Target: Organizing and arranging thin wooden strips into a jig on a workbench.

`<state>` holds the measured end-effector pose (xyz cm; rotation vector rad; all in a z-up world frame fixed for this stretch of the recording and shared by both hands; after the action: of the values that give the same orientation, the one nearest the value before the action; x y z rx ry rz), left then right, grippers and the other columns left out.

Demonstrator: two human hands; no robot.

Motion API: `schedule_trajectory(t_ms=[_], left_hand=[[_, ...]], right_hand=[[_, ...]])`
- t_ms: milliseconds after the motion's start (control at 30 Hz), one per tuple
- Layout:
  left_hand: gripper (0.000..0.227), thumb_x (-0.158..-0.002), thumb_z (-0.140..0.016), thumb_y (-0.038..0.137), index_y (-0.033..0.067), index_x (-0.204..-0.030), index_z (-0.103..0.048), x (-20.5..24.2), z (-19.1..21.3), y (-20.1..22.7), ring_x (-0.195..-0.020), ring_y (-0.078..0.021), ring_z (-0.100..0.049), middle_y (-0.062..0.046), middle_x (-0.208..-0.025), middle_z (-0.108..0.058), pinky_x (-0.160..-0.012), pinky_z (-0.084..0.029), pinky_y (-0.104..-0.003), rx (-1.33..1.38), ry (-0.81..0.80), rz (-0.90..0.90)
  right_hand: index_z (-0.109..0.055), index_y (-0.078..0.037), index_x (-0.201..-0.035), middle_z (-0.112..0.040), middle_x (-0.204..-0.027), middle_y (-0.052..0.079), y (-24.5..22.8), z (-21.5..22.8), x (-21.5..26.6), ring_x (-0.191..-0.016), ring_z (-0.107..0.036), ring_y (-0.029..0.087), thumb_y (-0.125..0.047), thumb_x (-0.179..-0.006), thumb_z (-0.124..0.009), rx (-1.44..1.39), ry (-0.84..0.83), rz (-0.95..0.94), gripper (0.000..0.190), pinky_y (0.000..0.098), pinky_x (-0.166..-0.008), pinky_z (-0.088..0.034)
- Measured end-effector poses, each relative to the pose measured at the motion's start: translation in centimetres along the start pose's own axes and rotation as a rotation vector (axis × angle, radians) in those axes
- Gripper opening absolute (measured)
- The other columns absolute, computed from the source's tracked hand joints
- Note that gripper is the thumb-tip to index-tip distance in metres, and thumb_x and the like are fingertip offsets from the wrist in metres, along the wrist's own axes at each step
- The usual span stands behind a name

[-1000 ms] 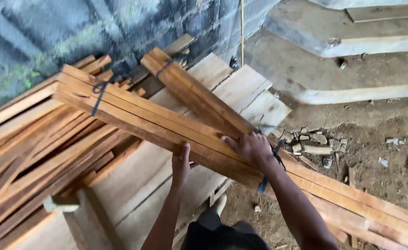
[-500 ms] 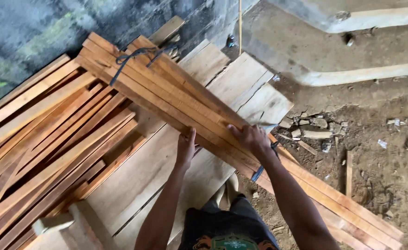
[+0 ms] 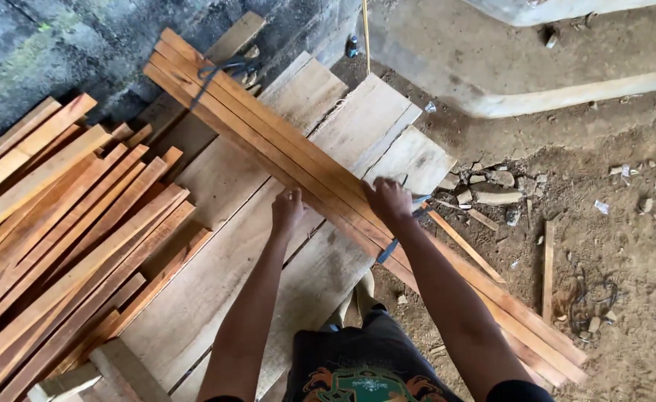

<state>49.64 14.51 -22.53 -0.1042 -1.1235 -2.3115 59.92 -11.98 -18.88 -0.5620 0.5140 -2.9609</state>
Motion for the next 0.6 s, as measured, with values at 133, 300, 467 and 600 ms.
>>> schedule_trajectory(t_ms=[133,300,467,600], left_hand=[[0.055,-0.075,-0.088,0.027,0.0066,-0.119,-0.064,-1.1,-5.1,-4.0,-0.109,-0.0509,-0.070,-0.032,-0.134,-0.060,-0.083,-0.064,-0.056,-0.471,0.025,-0.471],[0.095,-0.099,-0.064,0.042,0.0079,-0.162,-0.003,1.9,-1.7,-0.2,-0.097,-0.0424,-0.074,-0.036,-0.147,-0.048,-0.074,-0.068,-0.047,0.441,-0.106,0.136],[0.100,-0.098,-0.068,0.037,0.0062,-0.161,0.004,2.4,-2.4,0.3,-0.117,-0.0526,-0.062,-0.041,-0.145,-0.044,-0.086,-0.065,-0.054,0.548,-0.118,0.169],[0.090,-0.099,-0.066,0.033,-0.0029,-0.161,-0.010,3.6,-2.8,1.7,-0.119,-0.0491,-0.063,-0.041,-0.143,-0.046,-0.086,-0.067,-0.048,0.574,-0.155,0.185]], right_hand=[[-0.061,-0.008,-0.120,-0.072,-0.101,0.021,-6.6,5.9,4.8,-0.100,-0.073,0.042,-0.059,-0.099,-0.061,-0.013,0.322,0.427,0.054,0.0522,-0.084,-0.059],[-0.014,-0.023,-0.168,-0.022,-0.166,0.029,-8.6,0.1,7.5,-0.146,-0.036,0.052,-0.088,-0.065,-0.071,0.504,-0.065,0.465,0.134,0.0666,-0.111,-0.037],[-0.004,-0.027,-0.169,-0.015,-0.165,0.033,-7.4,0.7,8.0,-0.143,-0.033,0.056,-0.080,-0.066,-0.076,0.430,-0.021,0.424,0.136,0.0670,-0.112,-0.035],[-0.004,-0.031,-0.169,-0.032,-0.149,0.027,-5.5,-1.9,5.5,-0.123,-0.049,0.051,-0.077,-0.060,-0.078,0.345,0.021,0.410,0.139,0.0601,-0.098,-0.043]])
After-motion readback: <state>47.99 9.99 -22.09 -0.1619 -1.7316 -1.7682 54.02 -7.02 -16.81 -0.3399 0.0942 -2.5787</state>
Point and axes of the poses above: each hand's wrist, its own x-axis away from the middle knuckle, its own z-axis out of the back of the hand, y = z × x, the point moved 8 cm from there along -x, towards the middle knuckle
